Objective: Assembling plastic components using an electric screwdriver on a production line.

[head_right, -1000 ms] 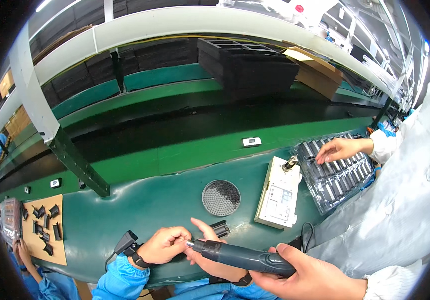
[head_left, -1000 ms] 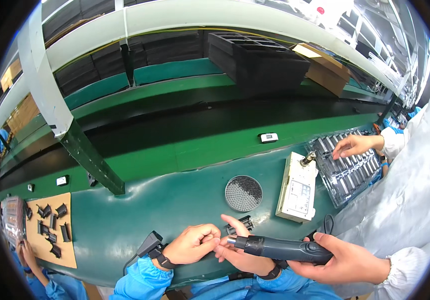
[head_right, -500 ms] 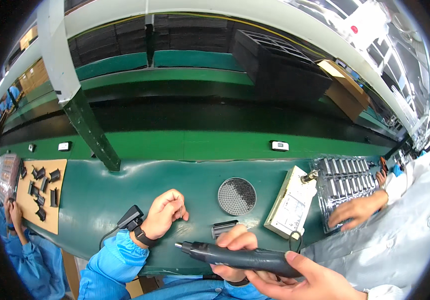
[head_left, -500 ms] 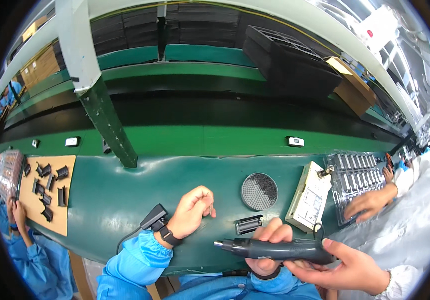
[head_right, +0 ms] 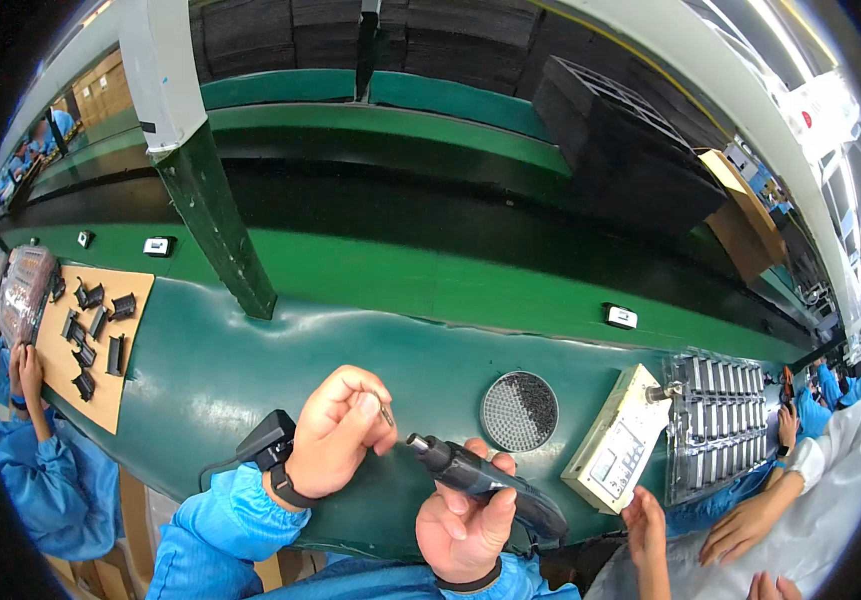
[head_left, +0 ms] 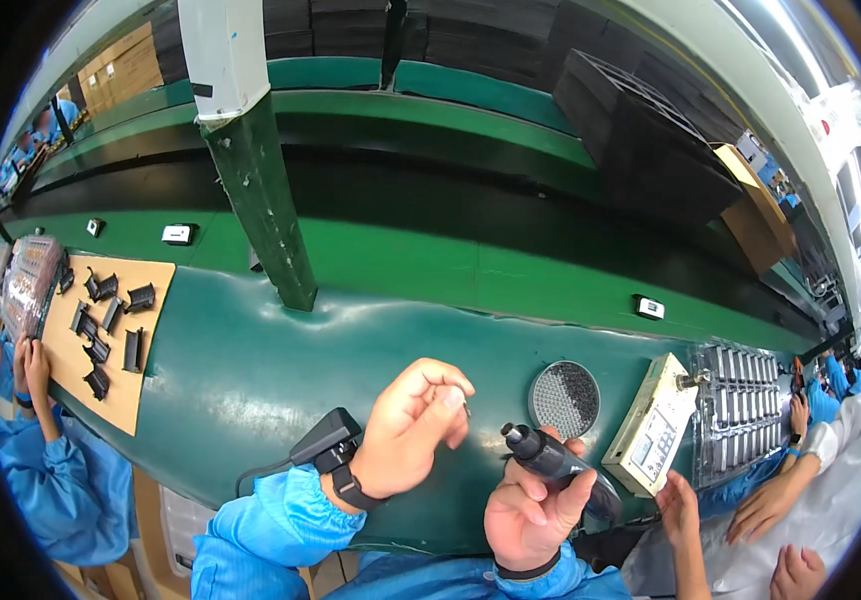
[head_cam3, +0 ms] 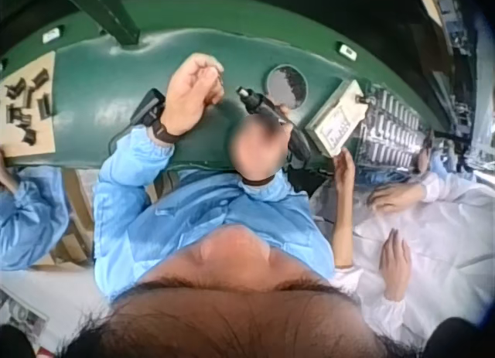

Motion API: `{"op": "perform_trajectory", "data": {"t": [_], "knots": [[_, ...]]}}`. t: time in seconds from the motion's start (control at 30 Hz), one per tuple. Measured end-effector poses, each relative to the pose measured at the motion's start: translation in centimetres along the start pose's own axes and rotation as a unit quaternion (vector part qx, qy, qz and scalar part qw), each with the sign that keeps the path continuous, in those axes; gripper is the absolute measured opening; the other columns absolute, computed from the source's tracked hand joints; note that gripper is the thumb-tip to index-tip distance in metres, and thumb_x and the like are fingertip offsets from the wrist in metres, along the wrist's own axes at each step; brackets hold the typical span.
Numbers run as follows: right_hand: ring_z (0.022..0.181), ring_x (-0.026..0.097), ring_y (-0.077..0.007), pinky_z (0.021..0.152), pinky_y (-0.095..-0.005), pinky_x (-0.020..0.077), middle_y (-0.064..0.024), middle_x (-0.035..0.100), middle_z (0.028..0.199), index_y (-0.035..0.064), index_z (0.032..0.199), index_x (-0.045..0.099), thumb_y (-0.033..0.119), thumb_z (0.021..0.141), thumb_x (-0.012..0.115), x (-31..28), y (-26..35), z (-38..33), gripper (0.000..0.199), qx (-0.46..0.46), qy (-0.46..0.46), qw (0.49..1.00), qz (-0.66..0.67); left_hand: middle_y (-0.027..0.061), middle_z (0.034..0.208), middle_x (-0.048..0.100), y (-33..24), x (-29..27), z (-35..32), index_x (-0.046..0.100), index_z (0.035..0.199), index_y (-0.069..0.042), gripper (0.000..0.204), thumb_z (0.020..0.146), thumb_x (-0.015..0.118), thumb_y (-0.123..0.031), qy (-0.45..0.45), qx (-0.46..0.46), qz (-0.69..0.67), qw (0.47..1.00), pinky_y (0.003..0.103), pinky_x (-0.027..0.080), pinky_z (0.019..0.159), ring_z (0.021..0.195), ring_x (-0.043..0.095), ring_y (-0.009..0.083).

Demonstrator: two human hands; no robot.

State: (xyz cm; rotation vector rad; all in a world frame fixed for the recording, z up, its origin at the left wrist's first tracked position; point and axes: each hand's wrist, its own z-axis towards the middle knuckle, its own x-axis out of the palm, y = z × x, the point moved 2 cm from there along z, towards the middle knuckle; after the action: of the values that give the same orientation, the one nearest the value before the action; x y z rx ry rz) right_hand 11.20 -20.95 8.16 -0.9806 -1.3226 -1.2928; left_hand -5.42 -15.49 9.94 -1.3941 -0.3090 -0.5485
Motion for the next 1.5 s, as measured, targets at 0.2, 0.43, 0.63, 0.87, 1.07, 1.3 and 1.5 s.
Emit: {"op": "perform_trajectory", "data": {"t": [0.2,0.43,0.63,0.87,1.07,1.3,1.5], "knots": [[0.088,0.053,-0.0126,0.063,-0.0130,0.0531,-0.0131,0.055,0.142,0.0204,0.132,0.064,0.033,0.097,0.072,-1.3,-1.7,0.6,0.038,0.079,-0.061,0.990,0.099,0.0097,0.085,0.051,-1.0,-0.3,-1.0,0.042,0.115,-0.005,0.015,0.110,0.046,-0.019,0.041,0.034,-0.086,0.995,0.036,0.047,0.070,0.073,0.046,0.0151],[0.090,0.054,-0.0112,0.069,-0.0105,0.0580,-0.0115,0.056,0.135,0.0130,0.140,0.059,0.032,0.094,0.076,-1.4,-3.1,0.9,0.053,0.155,-0.153,0.947,0.237,0.0100,0.086,0.050,0.6,-2.4,-0.7,0.037,0.118,-0.006,0.018,0.110,0.046,-0.020,0.034,0.067,-0.073,0.994,0.035,0.046,0.074,0.076,0.048,0.0174],[0.092,0.061,-0.0125,0.076,-0.0147,0.0630,-0.0122,0.053,0.136,-0.0038,0.142,0.050,0.025,0.091,0.078,-2.3,-3.9,0.1,0.065,0.174,-0.218,0.915,0.291,0.0076,0.083,0.048,2.0,-3.1,-0.7,0.036,0.118,-0.007,0.018,0.110,0.047,-0.020,0.009,0.053,-0.051,0.997,0.034,0.046,0.074,0.076,0.048,0.0171],[0.094,0.065,-0.0092,0.083,-0.0146,0.0629,-0.0147,0.050,0.140,-0.0031,0.140,0.053,0.022,0.090,0.078,-3.1,-4.9,0.4,0.061,0.220,-0.199,0.912,0.285,0.0058,0.081,0.046,3.3,-4.0,-0.9,0.036,0.115,-0.008,0.022,0.110,0.049,-0.025,-0.002,0.081,-0.076,0.994,0.034,0.046,0.077,0.076,0.048,0.0165],[0.095,0.067,-0.0074,0.084,-0.0137,0.0623,-0.0128,0.050,0.140,-0.0024,0.140,0.054,0.020,0.090,0.079,-4.1,-5.3,0.7,0.061,0.214,-0.205,0.910,0.290,0.0056,0.081,0.046,4.4,-4.7,-0.4,0.035,0.115,-0.009,0.022,0.110,0.047,-0.027,-0.010,0.095,-0.061,0.994,0.033,0.046,0.076,0.076,0.048,0.0158],[0.095,0.068,-0.0077,0.085,-0.0129,0.0622,-0.0106,0.049,0.136,-0.0057,0.139,0.053,0.020,0.091,0.079,-4.9,-5.7,0.8,0.060,0.229,-0.211,0.903,0.297,0.0050,0.080,0.047,5.1,-5.5,-0.2,0.035,0.115,-0.009,0.022,0.110,0.047,-0.027,-0.024,0.122,-0.058,0.991,0.033,0.046,0.074,0.075,0.048,0.0161],[0.096,0.068,-0.0092,0.087,-0.0141,0.0622,-0.0097,0.048,0.135,-0.0067,0.137,0.054,0.021,0.092,0.078,-5.8,-5.3,0.8,0.058,0.225,-0.215,0.898,0.310,0.0071,0.083,0.052,5.4,-5.8,0.2,0.038,0.114,-0.007,0.019,0.111,0.045,-0.024,-0.004,0.103,0.014,0.995,0.031,0.046,0.071,0.074,0.050,0.0145]]}}
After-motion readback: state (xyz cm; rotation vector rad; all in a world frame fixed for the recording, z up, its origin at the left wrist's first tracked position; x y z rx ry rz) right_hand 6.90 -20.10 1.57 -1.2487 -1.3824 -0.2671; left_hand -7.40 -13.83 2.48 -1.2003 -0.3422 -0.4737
